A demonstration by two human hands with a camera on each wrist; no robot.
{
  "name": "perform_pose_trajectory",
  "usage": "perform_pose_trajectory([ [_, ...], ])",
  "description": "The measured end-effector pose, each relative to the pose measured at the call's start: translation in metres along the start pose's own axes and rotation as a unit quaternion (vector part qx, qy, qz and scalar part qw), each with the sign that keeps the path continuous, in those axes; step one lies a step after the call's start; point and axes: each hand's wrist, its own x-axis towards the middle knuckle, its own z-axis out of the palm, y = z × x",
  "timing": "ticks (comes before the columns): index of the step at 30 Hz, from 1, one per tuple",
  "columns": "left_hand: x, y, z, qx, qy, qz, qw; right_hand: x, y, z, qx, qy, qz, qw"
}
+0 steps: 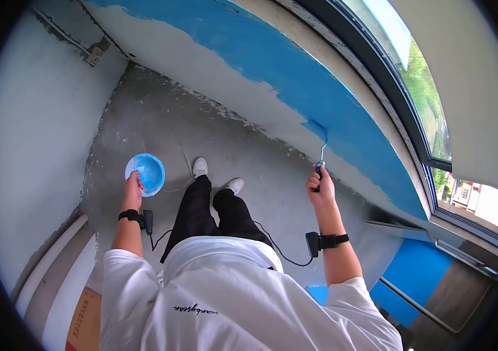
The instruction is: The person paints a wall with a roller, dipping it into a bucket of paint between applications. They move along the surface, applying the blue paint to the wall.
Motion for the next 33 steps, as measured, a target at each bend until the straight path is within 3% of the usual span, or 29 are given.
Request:
perform_pose_trajectory([
  [7,0.009,-0.001,-0.023,-0.025,-0.006,0.003,1.0,0.069,0.006,-0.002,-0.056,0.1,-0.014,0.993],
  [16,0.015,-0.018,-0.015,0.017,-0.009,-0.001,1.0,-0.032,0.003,0.014,-0.014,0.004,-0.017,1.0],
  [21,0.017,-0.018,-0.014,0.001,-0.004,-0.023,1.0,0.024,0.028,0.02,-0.043,0.08,-0.045,0.995],
  [26,0.01,-0.005,-0.007,0.002,-0.013,-0.02,1.0,0.082,0.039,0.013,-0.04,0.102,-0.043,0.993],
  [28,0.011,-0.003,-0.003,0.003,-0.018,-0.028,0.999,0.072,0.032,0.006,-0.056,0.113,-0.051,0.991],
  [30,0.014,-0.002,0.001,-0.002,-0.022,-0.036,0.999,0.04,0.022,0.007,-0.024,0.037,0.003,0.999],
  [33,0.017,-0.007,0.005,0.039,-0.019,-0.013,0.999,-0.007,0.01,0.024,-0.021,0.029,0.0,0.999],
])
